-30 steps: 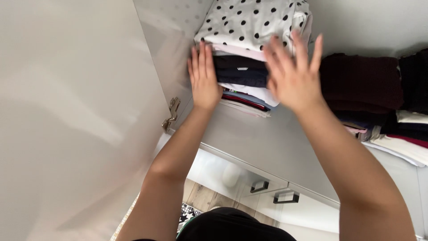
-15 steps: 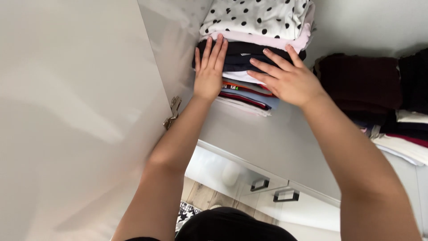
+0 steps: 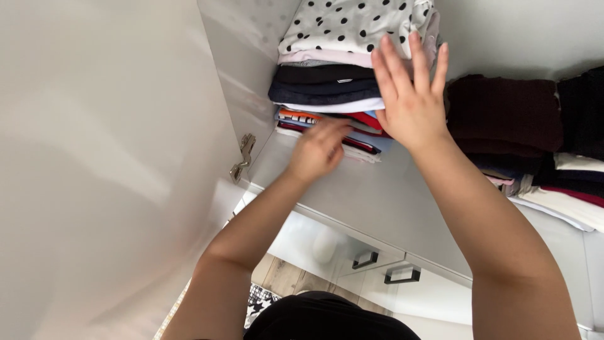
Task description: Organize and straighten stacks of folded clothes on a closet shelf.
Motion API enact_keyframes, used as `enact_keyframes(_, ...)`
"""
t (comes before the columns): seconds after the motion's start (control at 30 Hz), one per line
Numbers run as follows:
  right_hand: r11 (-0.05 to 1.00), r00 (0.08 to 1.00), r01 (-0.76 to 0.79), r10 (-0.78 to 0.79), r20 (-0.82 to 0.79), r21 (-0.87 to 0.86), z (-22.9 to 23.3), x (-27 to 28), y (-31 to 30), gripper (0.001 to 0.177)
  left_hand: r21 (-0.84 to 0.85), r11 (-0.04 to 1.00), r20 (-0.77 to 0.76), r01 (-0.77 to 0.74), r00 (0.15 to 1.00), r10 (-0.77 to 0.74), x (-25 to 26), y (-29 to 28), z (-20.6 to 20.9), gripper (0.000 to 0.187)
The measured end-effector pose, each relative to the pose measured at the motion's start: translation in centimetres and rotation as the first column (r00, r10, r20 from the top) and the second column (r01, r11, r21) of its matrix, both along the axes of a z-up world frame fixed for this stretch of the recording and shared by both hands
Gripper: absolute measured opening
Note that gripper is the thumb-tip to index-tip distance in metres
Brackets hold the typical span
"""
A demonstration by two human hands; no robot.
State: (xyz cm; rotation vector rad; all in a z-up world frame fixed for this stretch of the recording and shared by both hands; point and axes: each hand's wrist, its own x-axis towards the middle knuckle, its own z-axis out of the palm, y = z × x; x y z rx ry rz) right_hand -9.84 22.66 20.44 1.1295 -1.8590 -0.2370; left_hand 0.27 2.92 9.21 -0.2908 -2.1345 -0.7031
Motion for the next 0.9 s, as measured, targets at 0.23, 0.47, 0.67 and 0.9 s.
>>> enact_keyframes(0.23, 0.998, 0.965, 0.006, 0.012, 0.263, -0.066, 3.7, -0.1, -1.8, 0.099, -0.015, 0.994, -0.126, 0.107, 0.986, -0.108, -1.9, 4.0, 3.5, 0.045)
enact_keyframes(0.47, 0.996, 0.995, 0.089, -0.089, 0.033, -0.01, 3.8, -4.0, -2.8, 0.046, -0.065, 0.997, -0.107, -0.034, 0.994, 0.026, -3.5, 4.7, 5.5, 0.045)
enact_keyframes(0.67, 0.999, 1.0, 0.019, -0.02, -0.017, -0.039, 5.2, -3.6, -3.1, 0.04, 0.163, 0.979, 0.356, -0.125, 0.933, 0.06, -8.7, 0.3, 5.3, 0.046)
enact_keyframes(0.9, 0.991, 0.999, -0.02, 0.013, -0.051, -0.132, 5.5, -3.8, -2.4, 0.046, 0.121, 0.98, 0.284, -0.158, 0.952, 0.119, -14.2, 1.1, 10.2, 0.049)
